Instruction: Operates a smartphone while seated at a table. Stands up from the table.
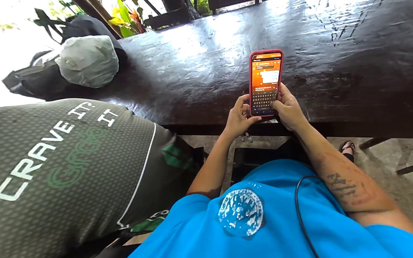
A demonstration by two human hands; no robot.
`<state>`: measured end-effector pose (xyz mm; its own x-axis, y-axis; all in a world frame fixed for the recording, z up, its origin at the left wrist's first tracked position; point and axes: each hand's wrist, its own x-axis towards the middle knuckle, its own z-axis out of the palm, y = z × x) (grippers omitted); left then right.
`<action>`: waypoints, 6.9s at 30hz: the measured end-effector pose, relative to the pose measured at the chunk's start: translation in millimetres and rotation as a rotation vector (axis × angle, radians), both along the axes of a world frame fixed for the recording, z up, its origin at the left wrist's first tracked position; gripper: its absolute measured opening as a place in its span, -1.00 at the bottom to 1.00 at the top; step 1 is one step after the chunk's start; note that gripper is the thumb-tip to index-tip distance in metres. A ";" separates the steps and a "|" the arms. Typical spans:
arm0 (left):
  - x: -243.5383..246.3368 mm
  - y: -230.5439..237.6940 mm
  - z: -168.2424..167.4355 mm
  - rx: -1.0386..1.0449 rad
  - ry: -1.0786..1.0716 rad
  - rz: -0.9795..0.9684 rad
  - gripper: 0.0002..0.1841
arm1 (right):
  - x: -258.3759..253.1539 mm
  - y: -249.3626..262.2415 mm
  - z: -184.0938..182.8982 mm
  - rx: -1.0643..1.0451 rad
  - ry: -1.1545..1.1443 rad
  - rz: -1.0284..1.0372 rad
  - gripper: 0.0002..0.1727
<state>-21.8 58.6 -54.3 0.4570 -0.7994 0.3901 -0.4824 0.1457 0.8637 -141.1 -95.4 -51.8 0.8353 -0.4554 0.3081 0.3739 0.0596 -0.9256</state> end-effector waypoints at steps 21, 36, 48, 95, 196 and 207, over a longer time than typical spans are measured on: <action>-2.1 -0.4 -2.8 -0.024 -0.061 0.021 -0.19 | 5.6 17.2 3.0 -0.205 0.165 -0.213 0.11; -0.9 0.0 -3.0 -0.040 -0.041 -0.005 -0.20 | 1.1 12.7 2.6 -0.104 0.095 -0.108 -0.20; 1.4 1.5 1.6 0.005 0.020 -0.011 -0.18 | -1.4 4.5 -1.5 -0.120 0.038 -0.039 0.04; 0.9 2.7 0.7 0.005 0.013 -0.013 -0.19 | -4.2 5.9 0.7 -0.021 -0.002 -0.015 -0.15; -0.2 2.6 0.8 0.050 -0.053 0.036 -0.20 | 2.0 5.3 6.5 0.234 -0.005 -0.090 -0.52; 0.5 2.4 -2.2 0.015 -0.032 0.013 -0.19 | 0.3 6.4 7.9 0.265 -0.019 -0.112 -0.48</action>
<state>-21.3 61.0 -56.5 0.4548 -0.7992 0.3929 -0.5118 0.1265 0.8498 -140.8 -89.0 -43.9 0.7707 -0.6110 0.1807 0.4086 0.2563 -0.8760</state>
